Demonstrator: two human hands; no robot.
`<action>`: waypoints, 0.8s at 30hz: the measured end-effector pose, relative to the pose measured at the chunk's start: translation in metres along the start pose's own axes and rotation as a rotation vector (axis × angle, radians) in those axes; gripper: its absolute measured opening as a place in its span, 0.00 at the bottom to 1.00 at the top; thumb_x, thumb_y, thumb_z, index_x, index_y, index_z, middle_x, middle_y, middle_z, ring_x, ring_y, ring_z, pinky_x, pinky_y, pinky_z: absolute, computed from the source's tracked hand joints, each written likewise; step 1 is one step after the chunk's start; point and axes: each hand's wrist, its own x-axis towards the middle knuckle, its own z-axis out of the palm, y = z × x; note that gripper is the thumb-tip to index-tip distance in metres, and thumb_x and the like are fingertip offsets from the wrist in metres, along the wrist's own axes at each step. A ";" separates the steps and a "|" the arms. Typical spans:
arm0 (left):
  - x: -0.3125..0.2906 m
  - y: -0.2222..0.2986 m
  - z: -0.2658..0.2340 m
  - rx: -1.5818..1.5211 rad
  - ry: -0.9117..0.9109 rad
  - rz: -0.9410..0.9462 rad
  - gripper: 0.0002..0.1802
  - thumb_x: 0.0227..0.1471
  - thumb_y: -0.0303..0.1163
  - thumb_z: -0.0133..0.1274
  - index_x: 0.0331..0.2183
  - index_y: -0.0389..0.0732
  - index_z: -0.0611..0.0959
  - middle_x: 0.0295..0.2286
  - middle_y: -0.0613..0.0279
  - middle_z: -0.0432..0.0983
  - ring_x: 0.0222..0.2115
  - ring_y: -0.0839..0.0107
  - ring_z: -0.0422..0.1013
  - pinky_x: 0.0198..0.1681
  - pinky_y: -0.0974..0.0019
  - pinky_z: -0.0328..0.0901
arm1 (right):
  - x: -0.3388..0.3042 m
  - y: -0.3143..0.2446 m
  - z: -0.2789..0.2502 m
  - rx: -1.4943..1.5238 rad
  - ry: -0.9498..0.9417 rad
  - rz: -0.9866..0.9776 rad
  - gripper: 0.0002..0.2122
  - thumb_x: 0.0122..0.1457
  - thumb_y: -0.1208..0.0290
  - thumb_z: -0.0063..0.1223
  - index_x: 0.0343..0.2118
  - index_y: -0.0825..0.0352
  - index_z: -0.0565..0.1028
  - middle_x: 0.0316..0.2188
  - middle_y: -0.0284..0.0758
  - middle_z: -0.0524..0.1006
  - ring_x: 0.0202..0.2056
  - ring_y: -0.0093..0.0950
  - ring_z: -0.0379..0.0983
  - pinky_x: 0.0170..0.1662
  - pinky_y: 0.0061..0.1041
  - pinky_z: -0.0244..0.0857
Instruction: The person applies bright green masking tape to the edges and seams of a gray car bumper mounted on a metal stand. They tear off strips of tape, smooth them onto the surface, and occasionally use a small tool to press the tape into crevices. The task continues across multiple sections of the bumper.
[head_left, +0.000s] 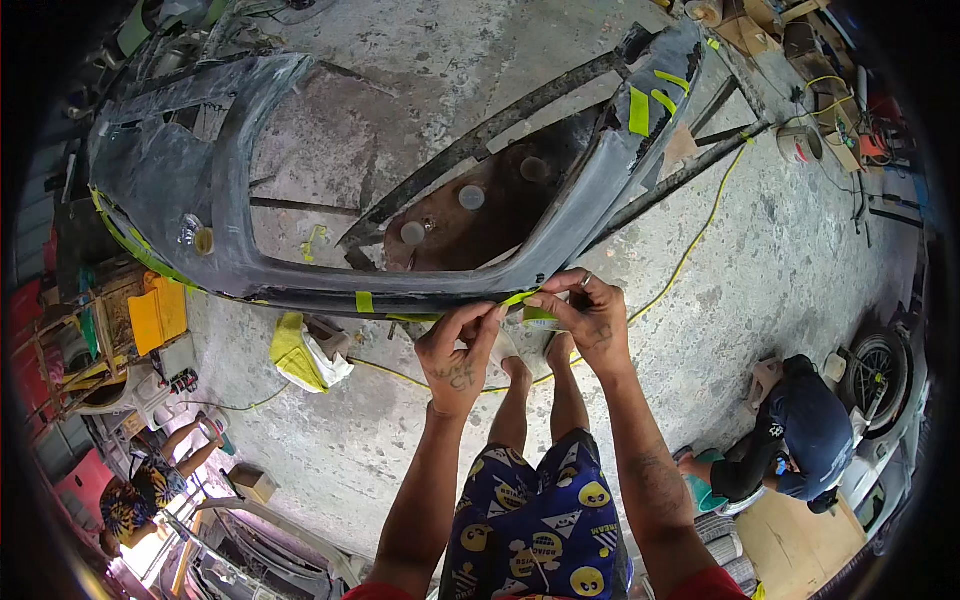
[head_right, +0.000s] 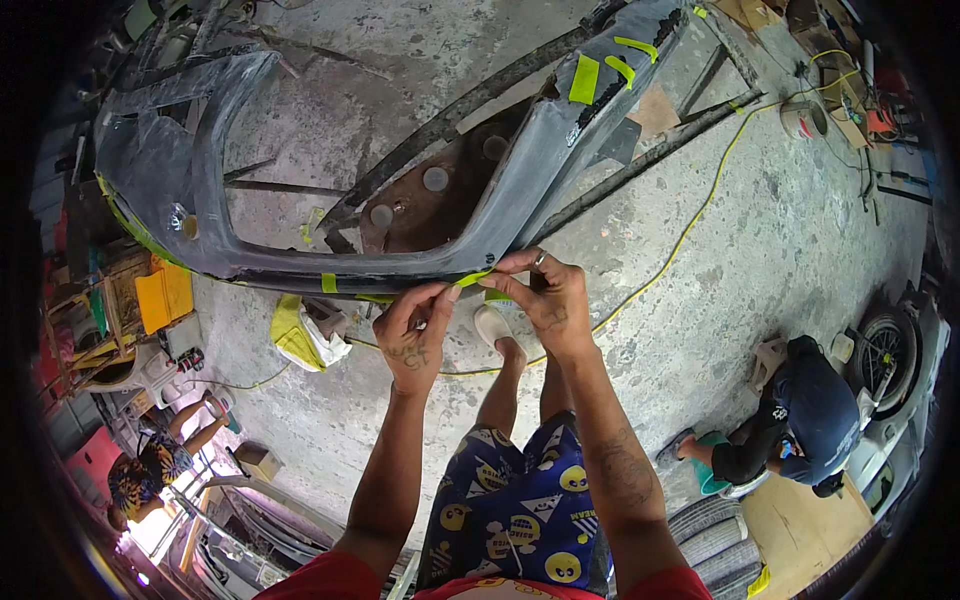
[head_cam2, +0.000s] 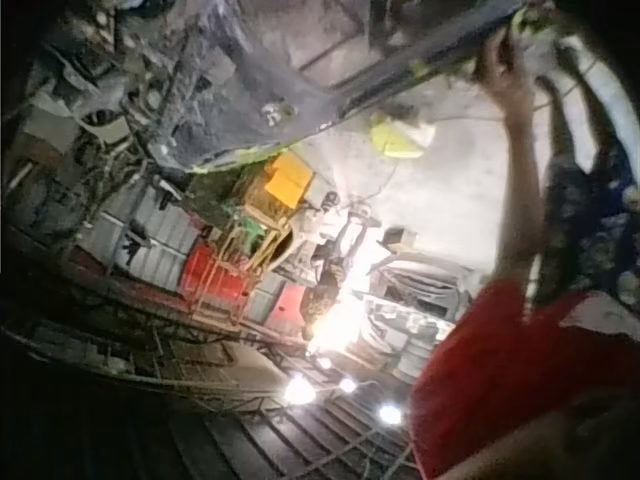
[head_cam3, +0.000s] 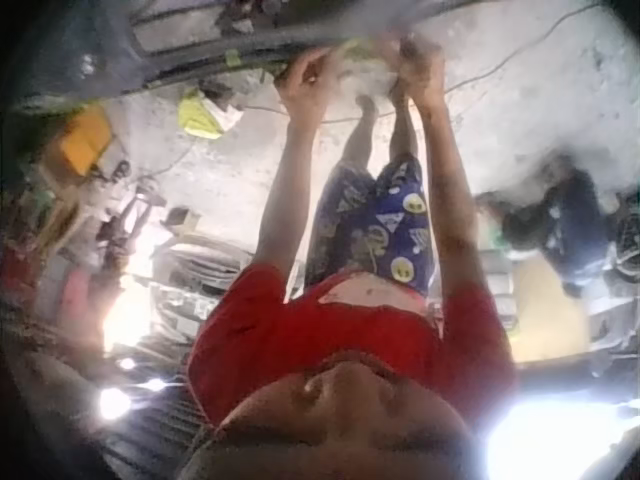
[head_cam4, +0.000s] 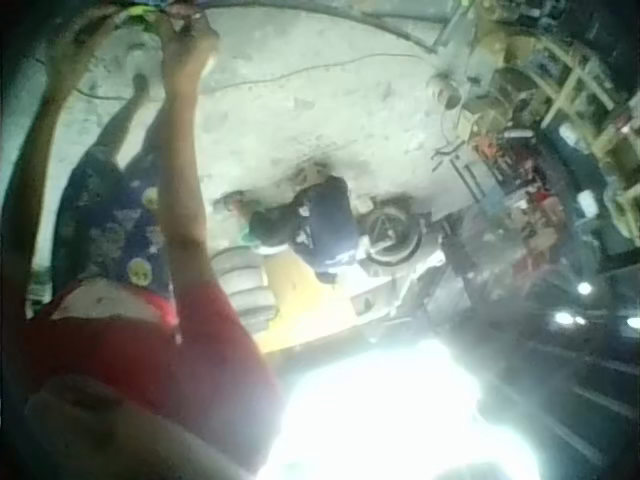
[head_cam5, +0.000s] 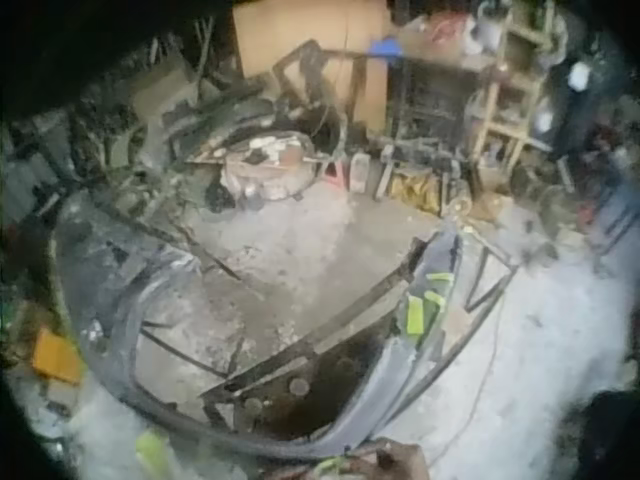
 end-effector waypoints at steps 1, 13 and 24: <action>0.000 0.002 0.001 -0.003 -0.001 0.000 0.05 0.53 0.23 0.66 0.35 0.36 0.87 0.24 0.71 0.78 0.21 0.86 0.67 0.25 0.78 0.62 | 0.000 0.000 -0.001 0.020 0.006 0.000 0.07 0.56 0.82 0.66 0.38 0.73 0.80 0.34 0.37 0.84 0.37 0.22 0.81 0.43 0.21 0.77; -0.002 0.009 0.008 -0.022 0.065 -0.048 0.05 0.51 0.22 0.68 0.32 0.36 0.87 0.22 0.69 0.80 0.22 0.86 0.71 0.25 0.79 0.65 | 0.003 0.001 -0.002 -0.055 0.019 -0.027 0.05 0.56 0.81 0.67 0.36 0.70 0.82 0.32 0.34 0.84 0.35 0.19 0.79 0.40 0.19 0.73; -0.002 0.006 0.004 0.072 0.118 -0.036 0.15 0.49 0.23 0.71 0.30 0.40 0.77 0.16 0.74 0.69 0.18 0.87 0.62 0.21 0.78 0.57 | 0.019 -0.011 -0.017 -0.313 -0.059 -0.146 0.06 0.53 0.75 0.70 0.31 0.70 0.83 0.26 0.36 0.85 0.28 0.23 0.83 0.32 0.22 0.75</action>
